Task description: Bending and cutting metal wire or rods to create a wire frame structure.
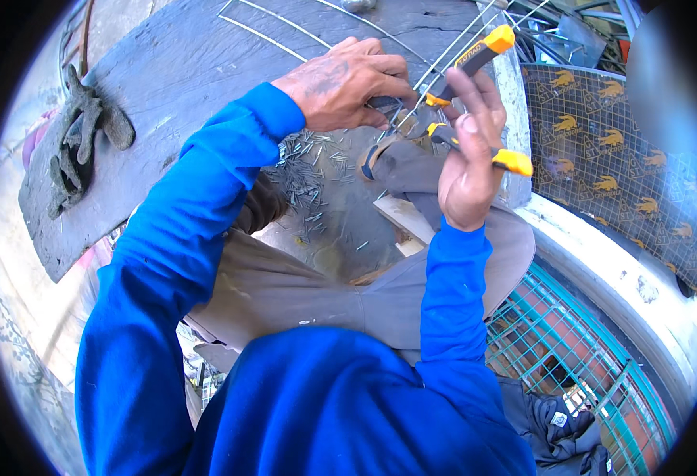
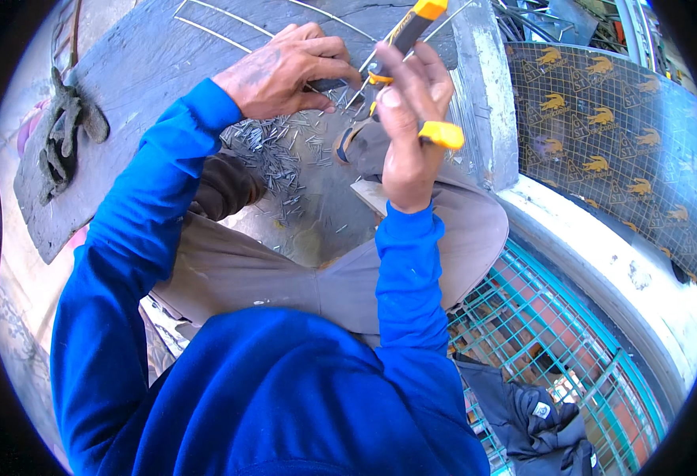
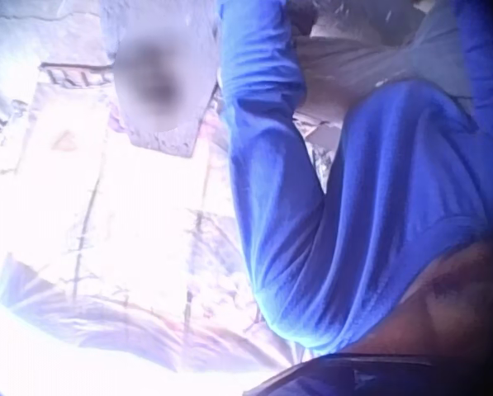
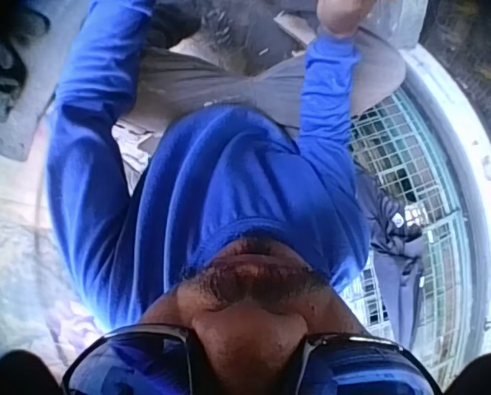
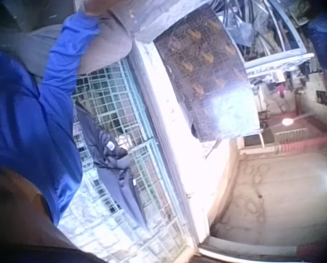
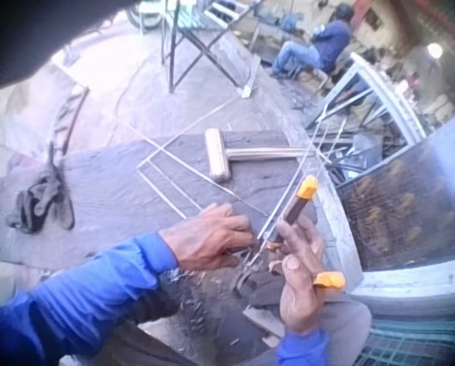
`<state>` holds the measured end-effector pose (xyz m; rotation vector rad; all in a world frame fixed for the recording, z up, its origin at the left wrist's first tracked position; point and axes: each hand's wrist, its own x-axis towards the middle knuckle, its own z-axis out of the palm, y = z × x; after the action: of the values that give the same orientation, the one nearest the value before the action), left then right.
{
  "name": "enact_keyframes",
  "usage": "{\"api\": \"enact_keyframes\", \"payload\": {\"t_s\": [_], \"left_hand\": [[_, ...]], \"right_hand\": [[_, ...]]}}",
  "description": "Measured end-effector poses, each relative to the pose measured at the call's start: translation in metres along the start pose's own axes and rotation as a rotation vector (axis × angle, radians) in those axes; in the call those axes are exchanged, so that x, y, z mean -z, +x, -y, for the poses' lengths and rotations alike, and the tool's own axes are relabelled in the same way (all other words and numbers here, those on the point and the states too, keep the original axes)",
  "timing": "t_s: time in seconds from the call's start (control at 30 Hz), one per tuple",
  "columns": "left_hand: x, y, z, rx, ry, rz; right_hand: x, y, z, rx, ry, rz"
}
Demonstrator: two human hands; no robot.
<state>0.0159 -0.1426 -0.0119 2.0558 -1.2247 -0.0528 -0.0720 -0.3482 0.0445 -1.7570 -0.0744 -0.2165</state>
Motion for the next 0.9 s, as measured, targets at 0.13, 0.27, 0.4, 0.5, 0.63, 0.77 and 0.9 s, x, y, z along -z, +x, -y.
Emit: {"api": "enact_keyframes", "payload": {"t_s": [0.13,0.27,0.4,0.5,0.63,0.77,0.9], "left_hand": [[0.0,-0.002,0.0,0.004,0.003,0.001],[0.001,-0.002,-0.002,0.01,-0.01,0.003],[0.001,-0.002,-0.002,0.003,-0.009,0.003],[0.001,0.001,-0.002,-0.006,0.0,-0.016],[0.003,-0.001,-0.002,0.016,-0.003,0.013],[0.004,0.0,-0.003,0.008,-0.035,0.017],[0.008,-0.005,-0.002,0.04,-0.024,0.028]], "right_hand": [[-0.014,0.007,0.003,-0.052,0.196,-0.08],[-0.027,0.005,0.007,-0.083,0.181,-0.396],[-0.024,0.025,0.006,-0.033,0.326,-0.362],[0.005,0.05,0.001,0.068,0.3,-0.156],[0.012,0.078,0.025,0.078,0.464,-0.407],[0.01,0.117,0.039,0.185,0.233,-0.43],[-0.039,0.151,0.049,-0.219,-0.078,-0.18]]}}
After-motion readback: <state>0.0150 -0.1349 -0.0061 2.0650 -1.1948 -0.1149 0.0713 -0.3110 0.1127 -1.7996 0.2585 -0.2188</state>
